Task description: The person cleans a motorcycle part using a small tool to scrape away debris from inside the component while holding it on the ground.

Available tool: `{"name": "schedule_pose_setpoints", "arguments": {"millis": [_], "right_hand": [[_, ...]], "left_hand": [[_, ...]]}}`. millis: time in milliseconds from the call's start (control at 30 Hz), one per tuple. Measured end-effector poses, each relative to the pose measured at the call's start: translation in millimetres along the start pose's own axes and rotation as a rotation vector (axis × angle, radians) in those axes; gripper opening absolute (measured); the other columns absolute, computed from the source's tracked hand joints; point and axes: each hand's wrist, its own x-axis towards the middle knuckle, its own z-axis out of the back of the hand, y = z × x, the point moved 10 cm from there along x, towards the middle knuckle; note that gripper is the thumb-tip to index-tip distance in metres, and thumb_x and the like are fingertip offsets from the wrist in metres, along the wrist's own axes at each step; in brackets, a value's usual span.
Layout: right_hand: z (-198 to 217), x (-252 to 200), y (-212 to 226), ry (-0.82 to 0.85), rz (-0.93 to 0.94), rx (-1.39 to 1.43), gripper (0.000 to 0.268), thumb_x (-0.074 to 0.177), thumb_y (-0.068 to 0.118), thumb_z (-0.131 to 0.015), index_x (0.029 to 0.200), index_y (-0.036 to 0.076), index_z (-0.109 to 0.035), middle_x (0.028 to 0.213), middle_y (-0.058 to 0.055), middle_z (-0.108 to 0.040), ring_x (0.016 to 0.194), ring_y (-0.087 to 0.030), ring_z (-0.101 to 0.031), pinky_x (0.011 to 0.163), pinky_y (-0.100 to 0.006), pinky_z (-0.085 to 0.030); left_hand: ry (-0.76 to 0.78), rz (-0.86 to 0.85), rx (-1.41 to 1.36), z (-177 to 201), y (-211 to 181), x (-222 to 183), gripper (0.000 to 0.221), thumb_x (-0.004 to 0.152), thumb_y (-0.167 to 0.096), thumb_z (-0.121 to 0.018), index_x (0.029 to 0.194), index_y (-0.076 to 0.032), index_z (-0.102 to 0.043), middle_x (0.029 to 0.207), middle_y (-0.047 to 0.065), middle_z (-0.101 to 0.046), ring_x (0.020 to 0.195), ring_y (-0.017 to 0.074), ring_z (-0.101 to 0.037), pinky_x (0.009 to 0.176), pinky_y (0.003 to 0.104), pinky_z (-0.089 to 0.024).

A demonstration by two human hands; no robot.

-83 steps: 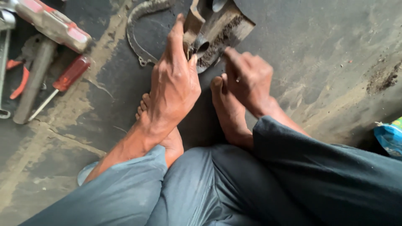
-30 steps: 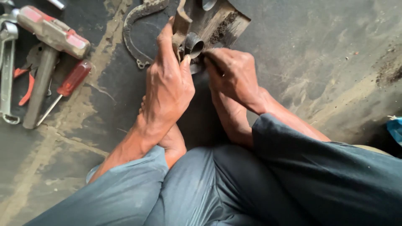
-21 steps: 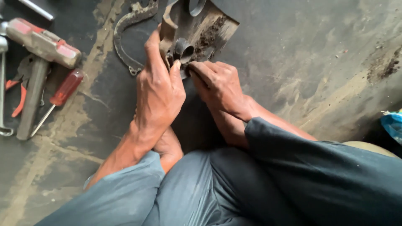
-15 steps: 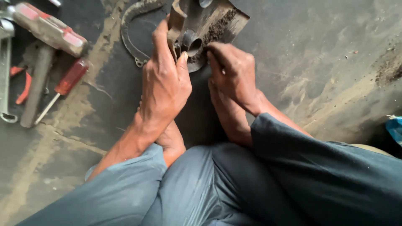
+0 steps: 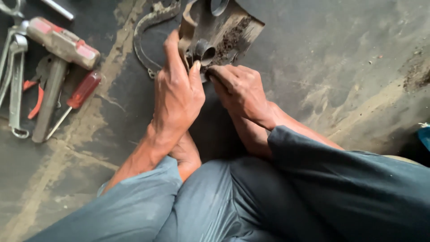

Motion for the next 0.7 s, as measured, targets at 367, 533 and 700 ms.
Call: {"name": "schedule_pose_setpoints", "arguments": {"millis": [367, 533, 700], "right_hand": [[16, 0, -27, -0.128, -0.143, 0.100, 0.023, 0.094, 0.003, -0.076, 0.116, 0.006, -0.069, 0.100, -0.014, -0.073, 0.086, -0.031, -0.073, 0.073, -0.039, -0.059], [11, -3, -11, -0.099, -0.073, 0.150, 0.023, 0.095, 0.003, -0.075, 0.117, 0.007, -0.068, 0.101, -0.013, -0.073, 0.087, -0.033, -0.073, 0.075, -0.040, -0.058], [23, 0, -26, -0.220, -0.206, 0.137, 0.023, 0.098, 0.002, -0.073, 0.119, 0.007, -0.067, 0.104, -0.014, -0.073, 0.088, -0.031, -0.075, 0.073, -0.036, -0.060]], "left_hand": [[-0.011, -0.001, 0.051, 1, -3, 3, 0.057, 0.106, -0.002, -0.060, 0.155, -0.001, -0.029, 0.112, 0.034, -0.069, 0.107, 0.0526, -0.070, 0.084, 0.052, -0.057], [0.025, 0.075, 0.037, -1, 6, 1, 0.057, 0.106, -0.003, -0.059, 0.155, 0.000, -0.029, 0.110, 0.033, -0.070, 0.104, 0.0517, -0.071, 0.082, 0.052, -0.057], [-0.002, 0.008, 0.075, 3, -1, 1, 0.058, 0.106, -0.002, -0.061, 0.155, 0.000, -0.029, 0.114, 0.035, -0.068, 0.107, 0.0534, -0.070, 0.086, 0.053, -0.058]]}}
